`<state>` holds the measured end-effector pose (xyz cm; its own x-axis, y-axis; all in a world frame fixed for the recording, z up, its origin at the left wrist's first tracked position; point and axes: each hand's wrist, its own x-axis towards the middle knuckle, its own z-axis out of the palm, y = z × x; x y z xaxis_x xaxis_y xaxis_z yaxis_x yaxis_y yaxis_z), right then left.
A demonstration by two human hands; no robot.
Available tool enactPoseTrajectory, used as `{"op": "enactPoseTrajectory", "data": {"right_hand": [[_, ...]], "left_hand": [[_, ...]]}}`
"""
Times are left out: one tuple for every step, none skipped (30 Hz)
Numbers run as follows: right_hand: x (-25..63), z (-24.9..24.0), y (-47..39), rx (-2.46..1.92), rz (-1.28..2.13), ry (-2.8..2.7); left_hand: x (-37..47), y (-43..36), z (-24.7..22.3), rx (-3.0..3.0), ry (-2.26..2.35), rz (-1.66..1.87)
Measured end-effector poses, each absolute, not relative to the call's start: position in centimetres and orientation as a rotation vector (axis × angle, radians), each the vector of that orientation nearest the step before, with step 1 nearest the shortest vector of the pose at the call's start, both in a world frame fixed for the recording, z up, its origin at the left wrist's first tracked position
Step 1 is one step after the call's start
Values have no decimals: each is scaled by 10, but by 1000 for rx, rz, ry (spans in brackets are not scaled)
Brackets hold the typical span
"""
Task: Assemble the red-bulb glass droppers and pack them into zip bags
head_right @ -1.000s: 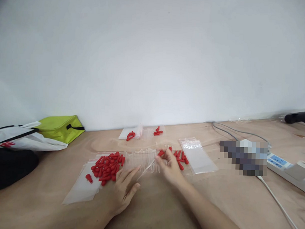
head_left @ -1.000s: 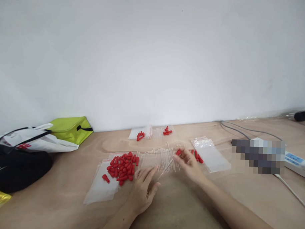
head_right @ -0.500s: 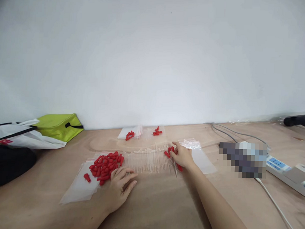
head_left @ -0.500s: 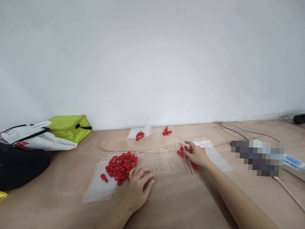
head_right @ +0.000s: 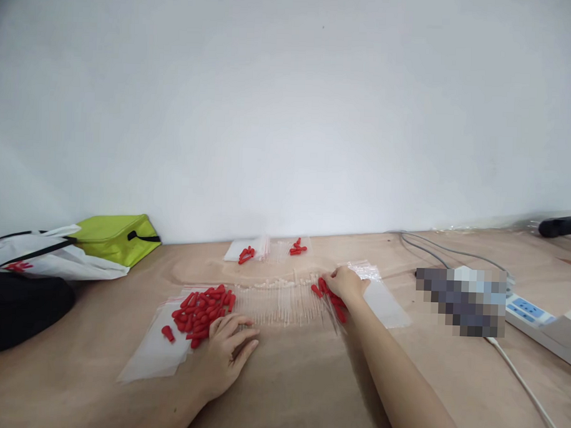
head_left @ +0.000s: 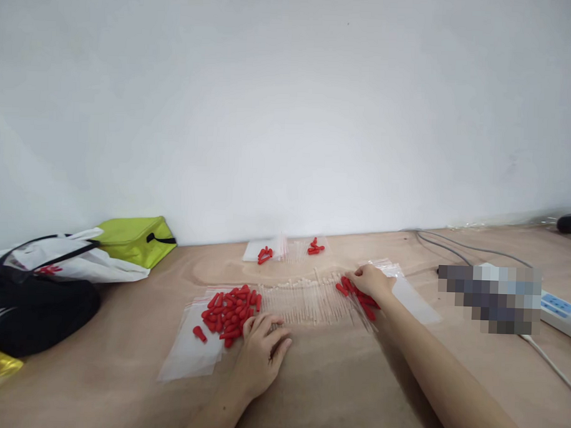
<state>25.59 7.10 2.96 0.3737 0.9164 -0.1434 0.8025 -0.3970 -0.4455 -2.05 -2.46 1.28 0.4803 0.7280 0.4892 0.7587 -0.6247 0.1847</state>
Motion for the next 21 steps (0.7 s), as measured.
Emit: {"op": "enactPoseTrajectory", "data": {"right_hand": [[255,30,74,-2345,553,-1516],[255,30,77,-2354,565,-1514],[255,30,79,-2364,578,-1510],[255,30,81,-2375,594,-1503],[255,29,83,-2383,610,-1496],[255,29,84,-2389,627,-1489],[255,28,85,-2393,642,-1481],[255,28,86,-2395,655,-1472],[254,27,87,-2397,664,-1461],[253,26,88,-2398,667,-1447],[252,26,88,-2398,666,-1431],[252,24,89,-2395,661,-1414],[251,23,89,-2389,653,-1398],[251,22,89,-2379,641,-1382],[250,21,88,-2365,627,-1369],[251,20,88,-2348,611,-1357],[251,19,87,-2327,595,-1347],[252,19,86,-2304,576,-1338],[253,20,85,-2277,556,-1327],[254,21,84,-2246,532,-1315],[255,23,83,-2209,501,-1301]], "left_hand": [[-21,-25,13,-2631,-1346,-833],[-21,-25,13,-2602,-1367,-835],[-22,-24,13,-2565,-1396,-841],[-22,-24,13,-2524,-1431,-851],[-22,-23,13,-2486,-1466,-861],[-23,-23,13,-2452,-1497,-872],[-23,-22,13,-2425,-1522,-882],[-23,-22,13,-2404,-1540,-889],[-24,-21,13,-2393,-1550,-889],[-24,-21,12,-2390,-1555,-885],[-24,-21,12,-2389,-1557,-879],[-25,-21,12,-2392,-1556,-871],[-25,-21,12,-2396,-1554,-863],[-25,-22,12,-2397,-1552,-858],[-25,-22,13,-2394,-1552,-856],[-25,-22,13,-2384,-1556,-857],[-25,-22,13,-2373,-1561,-859],[-25,-22,13,-2362,-1567,-861],[-25,-21,13,-2351,-1573,-862],[-25,-21,12,-2343,-1578,-861],[-25,-21,12,-2336,-1582,-860]]}}
